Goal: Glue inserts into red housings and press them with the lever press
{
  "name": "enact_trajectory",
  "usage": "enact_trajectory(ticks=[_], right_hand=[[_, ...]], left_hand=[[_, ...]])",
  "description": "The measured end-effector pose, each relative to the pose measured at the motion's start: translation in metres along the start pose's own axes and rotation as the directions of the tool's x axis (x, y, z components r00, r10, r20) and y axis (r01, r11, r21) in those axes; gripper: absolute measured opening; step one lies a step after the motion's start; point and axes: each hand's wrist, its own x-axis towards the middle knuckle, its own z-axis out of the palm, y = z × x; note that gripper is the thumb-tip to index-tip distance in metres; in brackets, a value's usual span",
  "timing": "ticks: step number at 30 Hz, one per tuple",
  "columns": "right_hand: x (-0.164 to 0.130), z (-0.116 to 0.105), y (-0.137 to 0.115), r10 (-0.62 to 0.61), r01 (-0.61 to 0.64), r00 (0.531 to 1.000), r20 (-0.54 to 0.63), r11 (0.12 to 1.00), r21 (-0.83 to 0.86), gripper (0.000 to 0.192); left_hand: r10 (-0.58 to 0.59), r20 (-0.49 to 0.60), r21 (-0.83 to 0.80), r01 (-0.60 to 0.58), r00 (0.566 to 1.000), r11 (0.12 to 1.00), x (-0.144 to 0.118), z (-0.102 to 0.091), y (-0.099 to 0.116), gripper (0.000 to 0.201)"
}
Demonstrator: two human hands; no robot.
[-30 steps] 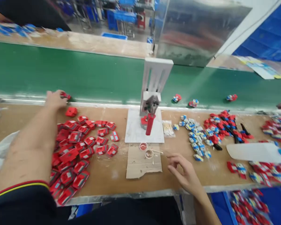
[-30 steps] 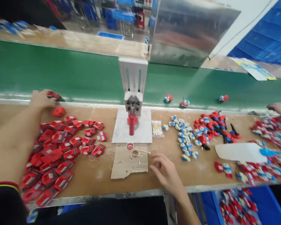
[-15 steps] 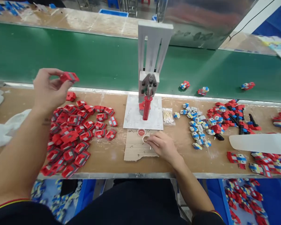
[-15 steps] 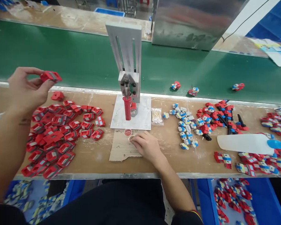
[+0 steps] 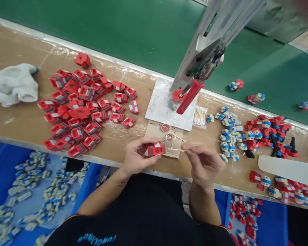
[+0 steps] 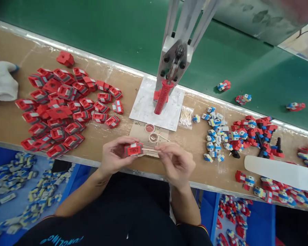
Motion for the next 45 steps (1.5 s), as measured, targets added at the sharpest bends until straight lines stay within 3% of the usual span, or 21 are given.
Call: enact_trajectory(ticks=[9, 19, 25, 31, 36, 39, 42, 43, 45], right_hand=[[-0.025, 0.027, -0.004, 0.063, -0.063, 0.998, 0.004, 0.991, 0.120, 0.021], [-0.027, 0.027, -0.005, -0.066, 0.068, 0.997, 0.036, 0.997, -0.046, 0.029], [-0.023, 0.020, -0.010, -0.178, 0.186, 0.982, 0.060, 0.962, -0.197, 0.039], [-0.020, 0.009, -0.013, -0.206, 0.248, 0.965, 0.160, 0.912, -0.326, 0.043], [-0.004, -0.004, 0.001, -0.189, 0.201, 0.980, 0.070, 0.905, -0.374, 0.031], [0.009, -0.008, 0.022, -0.111, 0.215, 0.967, 0.227, 0.832, -0.511, 0.018], [0.016, -0.007, 0.039, 0.002, 0.287, 0.892, 0.452, 0.771, -0.568, 0.017], [0.016, -0.007, 0.042, 0.007, 0.304, 0.877, 0.480, 0.766, -0.567, 0.018], [0.014, -0.007, 0.039, -0.027, 0.302, 0.890, 0.455, 0.782, -0.545, 0.019]], left_hand=[[0.047, 0.044, -0.102, -0.043, 0.998, 0.994, -0.007, 0.004, 0.002, 0.035], [0.053, 0.023, -0.099, -0.050, 0.998, 0.994, -0.010, 0.004, 0.002, 0.033], [0.026, 0.025, -0.014, -0.026, 0.999, 1.000, -0.009, 0.003, 0.004, 0.028], [0.096, 0.003, 0.132, -0.096, 0.995, 0.987, -0.008, 0.000, 0.003, 0.026], [0.152, 0.011, 0.267, -0.150, 0.988, 0.952, -0.006, -0.008, 0.002, 0.026], [0.148, -0.008, 0.315, -0.138, 0.989, 0.939, -0.005, -0.013, 0.000, 0.025], [0.136, -0.012, 0.362, -0.122, 0.991, 0.924, -0.005, -0.015, -0.002, 0.024], [0.135, -0.008, 0.366, -0.123, 0.991, 0.922, -0.005, -0.016, -0.002, 0.024], [0.143, 0.003, 0.348, -0.135, 0.990, 0.928, -0.006, -0.016, -0.003, 0.026]])
